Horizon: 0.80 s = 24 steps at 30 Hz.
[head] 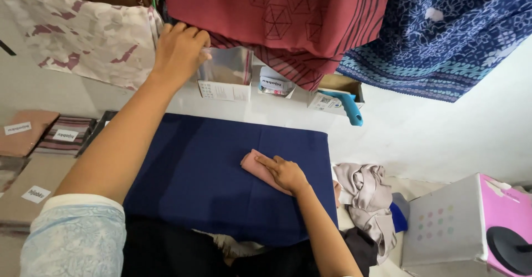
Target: Cleaning a hijab with a lint roller, folding it, and placing it into a plastic packaging bag.
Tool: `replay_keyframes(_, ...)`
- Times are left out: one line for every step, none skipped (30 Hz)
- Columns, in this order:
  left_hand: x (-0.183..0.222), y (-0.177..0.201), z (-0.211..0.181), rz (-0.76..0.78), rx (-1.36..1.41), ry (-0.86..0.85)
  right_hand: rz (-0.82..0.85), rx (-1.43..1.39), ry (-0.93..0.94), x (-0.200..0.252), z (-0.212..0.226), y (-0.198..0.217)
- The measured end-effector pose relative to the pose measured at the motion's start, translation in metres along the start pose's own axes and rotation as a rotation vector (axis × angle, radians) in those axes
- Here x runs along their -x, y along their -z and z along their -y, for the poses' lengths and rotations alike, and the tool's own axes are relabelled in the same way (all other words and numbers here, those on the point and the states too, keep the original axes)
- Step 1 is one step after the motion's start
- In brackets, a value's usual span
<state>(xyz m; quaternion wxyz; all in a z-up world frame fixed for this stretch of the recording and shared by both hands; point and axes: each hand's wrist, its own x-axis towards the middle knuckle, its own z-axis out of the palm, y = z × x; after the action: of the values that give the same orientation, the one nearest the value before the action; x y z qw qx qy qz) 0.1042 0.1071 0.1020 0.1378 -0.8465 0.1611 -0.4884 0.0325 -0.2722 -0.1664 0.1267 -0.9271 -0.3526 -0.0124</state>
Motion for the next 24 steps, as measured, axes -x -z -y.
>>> replay_keyframes(-0.002, 0.000, 0.002, 0.060, 0.066, 0.019, -0.018, 0.003, 0.018, 0.000, -0.001, -0.001)
replay_keyframes(-0.004, 0.000, 0.003, 0.122, 0.132, 0.039, -0.033, 0.007, 0.035, 0.001, -0.001, -0.002)
replay_keyframes(-0.004, -0.001, 0.006, 0.120, 0.133, 0.040, -0.033, 0.009, 0.035, 0.001, 0.000, -0.002)
replay_keyframes(-0.005, -0.002, 0.008, 0.106, 0.159, 0.032, -0.044, 0.006, 0.025, 0.001, 0.001, -0.002)
replay_keyframes(-0.006, -0.003, 0.010, 0.092, 0.185, 0.023, -0.054, 0.004, 0.015, 0.000, 0.001, -0.002)
replay_keyframes(-0.006, 0.001, 0.011, 0.088, 0.184, 0.022, -0.058, 0.006, 0.015, 0.001, 0.000, -0.002)
replay_keyframes(-0.007, 0.005, 0.011, 0.092, 0.219, 0.027, -0.056, 0.012, 0.012, 0.001, 0.000, -0.003)
replay_keyframes(-0.006, 0.009, 0.012, 0.098, 0.254, 0.031, -0.054, 0.016, 0.008, 0.001, 0.000, -0.004)
replay_keyframes(-0.006, 0.012, 0.013, 0.096, 0.253, 0.029, -0.057, 0.016, 0.008, 0.000, 0.003, 0.000)
replay_keyframes(-0.004, 0.014, 0.013, 0.057, 0.277, 0.007, -0.043, 0.006, -0.008, 0.001, 0.005, 0.003)
replay_keyframes(-0.002, 0.017, 0.014, 0.018, 0.300, -0.016, -0.029, -0.004, -0.024, 0.002, 0.008, 0.005)
replay_keyframes(0.001, 0.028, 0.011, 0.019, 0.301, -0.013, -0.026, -0.004, -0.024, 0.001, 0.006, 0.003)
replay_keyframes(0.004, 0.040, 0.009, 0.064, 0.317, -0.005, -0.052, 0.003, -0.006, 0.001, 0.004, 0.001)
replay_keyframes(0.006, 0.051, 0.007, 0.109, 0.332, 0.002, -0.079, 0.010, 0.011, 0.000, 0.003, -0.001)
replay_keyframes(0.014, 0.060, 0.002, 0.109, 0.333, 0.003, -0.078, 0.010, 0.011, 0.004, 0.012, 0.010)
replay_keyframes(0.020, 0.069, -0.001, 0.037, 0.315, -0.024, -0.040, 0.026, -0.061, 0.006, 0.022, 0.021)
replay_keyframes(0.027, 0.078, -0.004, -0.035, 0.296, -0.050, -0.002, 0.043, -0.132, 0.008, 0.031, 0.032)
replay_keyframes(0.029, 0.084, -0.005, -0.036, 0.296, -0.055, -0.007, 0.041, -0.134, 0.007, 0.029, 0.029)
replay_keyframes(0.032, 0.090, -0.006, -0.057, 0.338, -0.069, -0.018, 0.062, -0.131, 0.006, 0.027, 0.026)
replay_keyframes(0.036, 0.097, -0.007, -0.077, 0.380, -0.081, -0.027, 0.085, -0.126, 0.005, 0.025, 0.023)
replay_keyframes(0.031, 0.105, -0.007, -0.079, 0.379, -0.084, -0.030, 0.085, -0.126, 0.005, 0.026, 0.025)
replay_keyframes(0.028, 0.113, -0.006, -0.123, 0.423, -0.093, -0.017, 0.049, -0.133, 0.005, 0.027, 0.026)
replay_keyframes(0.025, 0.121, -0.006, -0.166, 0.467, -0.103, -0.004, 0.014, -0.140, 0.006, 0.028, 0.027)
replay_keyframes(0.022, 0.127, -0.007, -0.166, 0.465, -0.101, -0.003, 0.014, -0.138, 0.006, 0.030, 0.028)
